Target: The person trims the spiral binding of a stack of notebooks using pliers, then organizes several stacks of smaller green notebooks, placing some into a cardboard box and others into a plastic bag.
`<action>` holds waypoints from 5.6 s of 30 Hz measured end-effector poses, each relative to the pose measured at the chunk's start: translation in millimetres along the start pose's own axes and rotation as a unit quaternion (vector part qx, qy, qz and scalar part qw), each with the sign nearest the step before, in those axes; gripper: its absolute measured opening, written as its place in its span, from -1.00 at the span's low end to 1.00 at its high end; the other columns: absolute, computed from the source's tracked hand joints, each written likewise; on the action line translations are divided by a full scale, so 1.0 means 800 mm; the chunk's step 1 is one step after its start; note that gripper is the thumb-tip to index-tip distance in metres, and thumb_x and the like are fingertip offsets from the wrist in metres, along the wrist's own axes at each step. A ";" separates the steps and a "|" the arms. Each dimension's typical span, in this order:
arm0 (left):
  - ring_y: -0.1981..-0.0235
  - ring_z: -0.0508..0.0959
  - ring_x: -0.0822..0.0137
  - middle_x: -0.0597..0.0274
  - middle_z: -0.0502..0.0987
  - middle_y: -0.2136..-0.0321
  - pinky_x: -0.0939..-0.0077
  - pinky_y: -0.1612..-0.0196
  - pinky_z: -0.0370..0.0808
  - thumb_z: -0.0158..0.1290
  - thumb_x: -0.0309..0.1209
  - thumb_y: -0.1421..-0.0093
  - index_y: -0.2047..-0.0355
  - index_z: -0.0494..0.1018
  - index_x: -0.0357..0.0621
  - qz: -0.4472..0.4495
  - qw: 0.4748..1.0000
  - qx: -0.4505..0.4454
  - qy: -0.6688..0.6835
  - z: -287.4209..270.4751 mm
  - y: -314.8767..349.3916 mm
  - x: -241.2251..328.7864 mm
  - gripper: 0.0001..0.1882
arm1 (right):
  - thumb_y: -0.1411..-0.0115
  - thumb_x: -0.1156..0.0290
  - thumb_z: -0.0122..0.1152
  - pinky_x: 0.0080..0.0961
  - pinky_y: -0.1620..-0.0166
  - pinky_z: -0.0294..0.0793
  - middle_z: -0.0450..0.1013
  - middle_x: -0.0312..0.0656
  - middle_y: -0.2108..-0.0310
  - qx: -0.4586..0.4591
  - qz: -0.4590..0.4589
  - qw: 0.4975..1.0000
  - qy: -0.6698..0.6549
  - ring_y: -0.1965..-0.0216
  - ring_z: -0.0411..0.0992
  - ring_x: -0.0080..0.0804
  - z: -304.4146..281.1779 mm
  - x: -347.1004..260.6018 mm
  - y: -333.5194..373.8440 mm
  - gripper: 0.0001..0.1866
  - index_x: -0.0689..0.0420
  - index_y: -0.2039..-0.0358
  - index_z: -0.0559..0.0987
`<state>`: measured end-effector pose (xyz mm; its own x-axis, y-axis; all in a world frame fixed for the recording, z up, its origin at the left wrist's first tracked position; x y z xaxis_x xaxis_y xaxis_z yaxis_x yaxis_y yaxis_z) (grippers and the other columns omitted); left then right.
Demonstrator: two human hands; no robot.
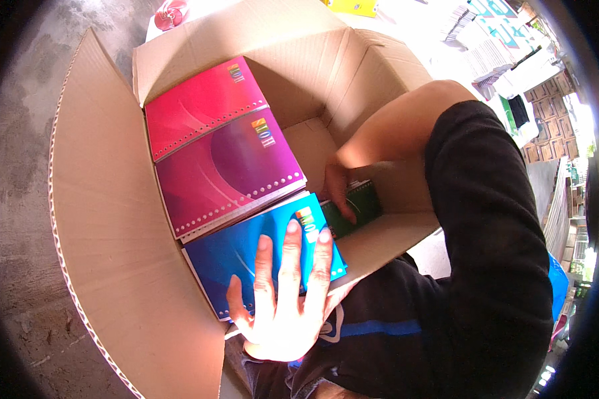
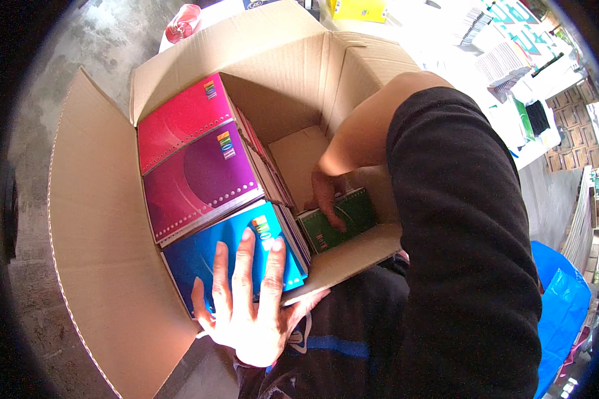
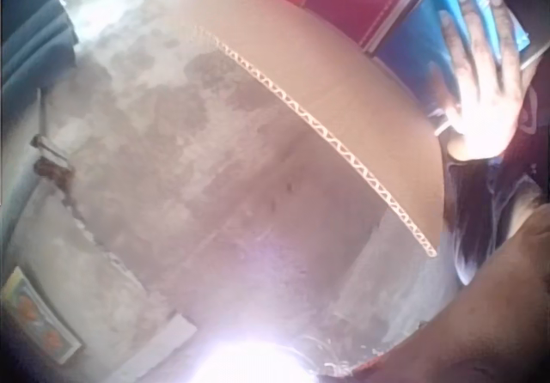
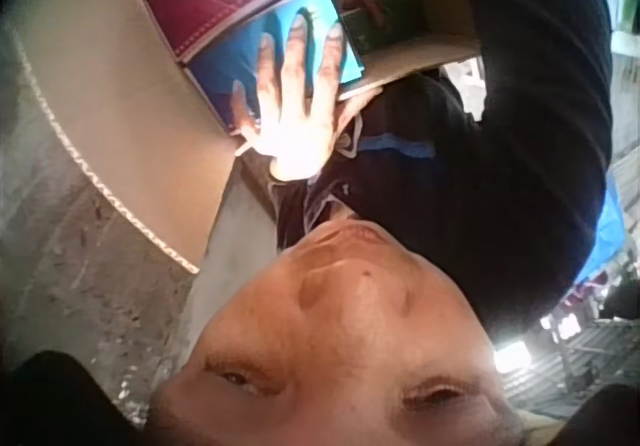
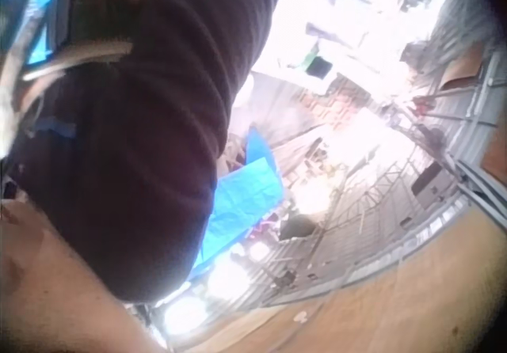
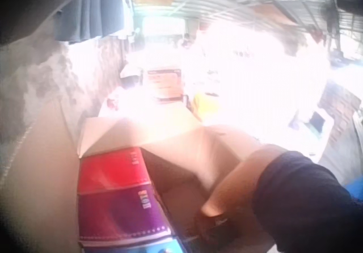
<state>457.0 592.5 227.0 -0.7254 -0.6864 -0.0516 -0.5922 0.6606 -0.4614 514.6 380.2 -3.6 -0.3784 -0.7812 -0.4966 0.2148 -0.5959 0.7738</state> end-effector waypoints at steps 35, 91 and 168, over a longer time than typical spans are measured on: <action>0.11 0.56 0.11 0.26 0.55 0.07 0.27 0.09 0.31 -0.15 0.45 0.04 0.05 0.51 0.20 0.016 1.000 0.021 0.014 0.014 -0.008 0.011 -0.22 | 0.10 0.43 0.32 -0.49 0.12 0.41 0.52 -0.09 0.27 0.523 -0.198 0.826 0.068 0.20 0.45 -0.36 0.050 -0.134 0.410 -0.64 0.23 0.22 0.59; -0.31 0.05 0.01 0.01 -0.01 -0.31 -0.20 -0.23 0.00 -0.27 0.53 0.03 -0.35 -0.37 -0.03 -0.200 0.304 -0.336 0.869 0.303 -0.325 0.749 0.20 | -0.09 0.02 0.21 -0.48 0.00 0.46 0.46 -0.11 0.07 0.524 -0.455 0.522 -0.496 0.06 0.45 -0.39 0.353 0.593 0.536 -0.39 0.17 -0.05 0.42; 0.18 0.38 0.29 0.14 -0.04 -0.22 0.42 0.27 0.50 -0.11 0.16 -0.22 -0.33 -0.23 0.00 -0.301 0.433 -0.090 0.845 0.526 -0.275 0.971 -0.12 | -0.13 0.06 0.24 -0.29 0.18 0.34 0.31 -0.23 0.29 0.730 -0.585 0.217 0.280 0.34 0.30 -0.41 0.419 0.614 0.651 -0.76 -0.11 0.28 0.62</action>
<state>171.4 -214.6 -84.4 0.4493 0.3510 0.8216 -0.7591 0.6349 0.1439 138.8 -251.2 287.3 0.8513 -0.3975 -0.3424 -0.4011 -0.0726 -0.9131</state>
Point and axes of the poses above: each hand's wrist, its own y-axis away from the middle knuckle, its own z-axis out of the palm, x = y × z, the point moved 3 cm from there along -y, towards the middle knuckle
